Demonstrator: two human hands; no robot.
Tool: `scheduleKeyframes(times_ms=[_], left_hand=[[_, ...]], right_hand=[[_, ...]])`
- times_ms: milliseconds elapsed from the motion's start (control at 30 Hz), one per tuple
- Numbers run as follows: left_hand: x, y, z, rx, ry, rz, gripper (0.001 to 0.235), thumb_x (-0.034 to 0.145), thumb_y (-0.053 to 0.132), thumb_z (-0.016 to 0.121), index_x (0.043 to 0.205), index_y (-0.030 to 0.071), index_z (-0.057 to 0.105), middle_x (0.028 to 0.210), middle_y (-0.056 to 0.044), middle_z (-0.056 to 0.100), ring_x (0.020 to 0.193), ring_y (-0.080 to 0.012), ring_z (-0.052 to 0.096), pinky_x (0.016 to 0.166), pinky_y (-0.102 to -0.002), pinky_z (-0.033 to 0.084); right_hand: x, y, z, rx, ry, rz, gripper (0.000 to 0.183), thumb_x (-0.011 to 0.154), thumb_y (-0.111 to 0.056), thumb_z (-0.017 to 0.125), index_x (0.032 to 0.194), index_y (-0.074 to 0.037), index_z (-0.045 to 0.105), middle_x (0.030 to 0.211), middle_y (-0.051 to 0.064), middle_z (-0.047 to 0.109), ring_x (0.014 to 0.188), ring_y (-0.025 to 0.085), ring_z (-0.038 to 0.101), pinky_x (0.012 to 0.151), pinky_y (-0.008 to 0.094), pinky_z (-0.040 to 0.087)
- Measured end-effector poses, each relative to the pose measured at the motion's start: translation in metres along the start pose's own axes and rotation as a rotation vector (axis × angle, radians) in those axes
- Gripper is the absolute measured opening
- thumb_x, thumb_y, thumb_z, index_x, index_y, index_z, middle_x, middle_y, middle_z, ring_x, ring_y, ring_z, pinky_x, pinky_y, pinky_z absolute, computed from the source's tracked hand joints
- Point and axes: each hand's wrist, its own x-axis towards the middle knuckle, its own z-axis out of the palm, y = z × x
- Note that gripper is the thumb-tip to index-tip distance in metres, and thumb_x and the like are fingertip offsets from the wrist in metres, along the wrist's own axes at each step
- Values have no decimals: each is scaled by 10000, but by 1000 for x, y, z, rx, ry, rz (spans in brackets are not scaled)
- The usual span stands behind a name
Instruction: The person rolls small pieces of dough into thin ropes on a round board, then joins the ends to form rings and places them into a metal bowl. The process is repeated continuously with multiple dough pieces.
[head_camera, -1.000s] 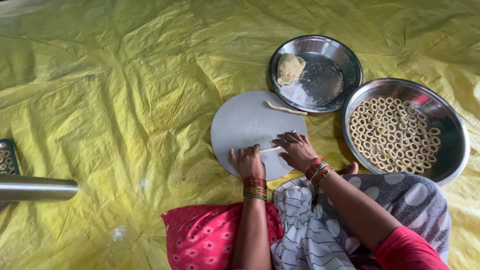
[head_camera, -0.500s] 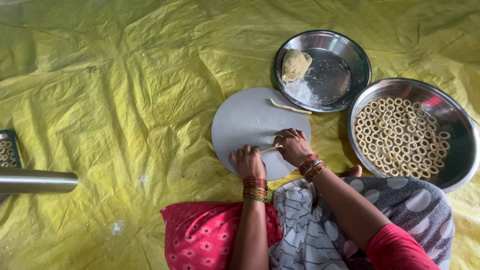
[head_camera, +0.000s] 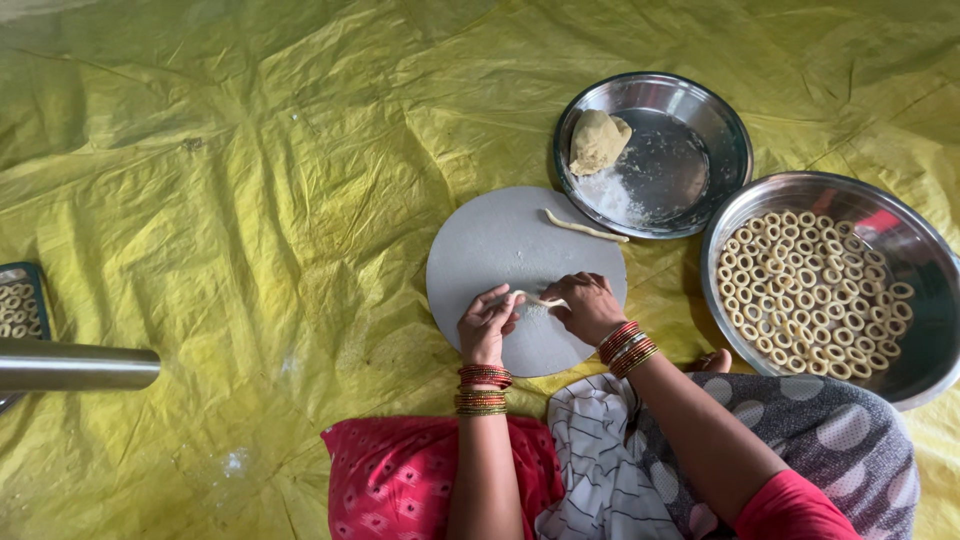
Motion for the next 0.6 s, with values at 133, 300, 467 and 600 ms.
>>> scheduleKeyframes(times_ms=[133,300,467,600], left_hand=[[-6,8,6,-68,26,-50,293,907,224,765,1177,116,727,1010,-23,810,759,-53,676,644,-190,506],[-11,17,12,-54,66,-16,340,897,244,764,1207,111,719,1047,-32,810,773,-51,681,634,-185,504],[-9,12,12,83,63,95,351,920,216,746,1244,89,700,1058,-78,816,807,-87,709,634,-201,503],[-10,6,17,-39,-31,339,374,922,118,761,1278,36,677,1045,-123,810,968,-136,768,835,-257,595]], right_hand=[[2,-3,-1,154,32,-36,297,859,-164,728,1155,-193,728,1146,37,758,1098,243,697,1005,413,510],[3,-2,-1,446,-21,-51,360,878,-68,691,1233,-135,692,1081,98,775,1015,238,750,876,392,603],[4,-1,-2,570,-75,-149,350,910,-76,682,1258,-107,683,1011,89,791,920,188,759,856,351,606],[5,3,0,729,-77,-220,293,951,-48,615,1234,-57,690,1009,83,774,946,168,724,889,332,587]])
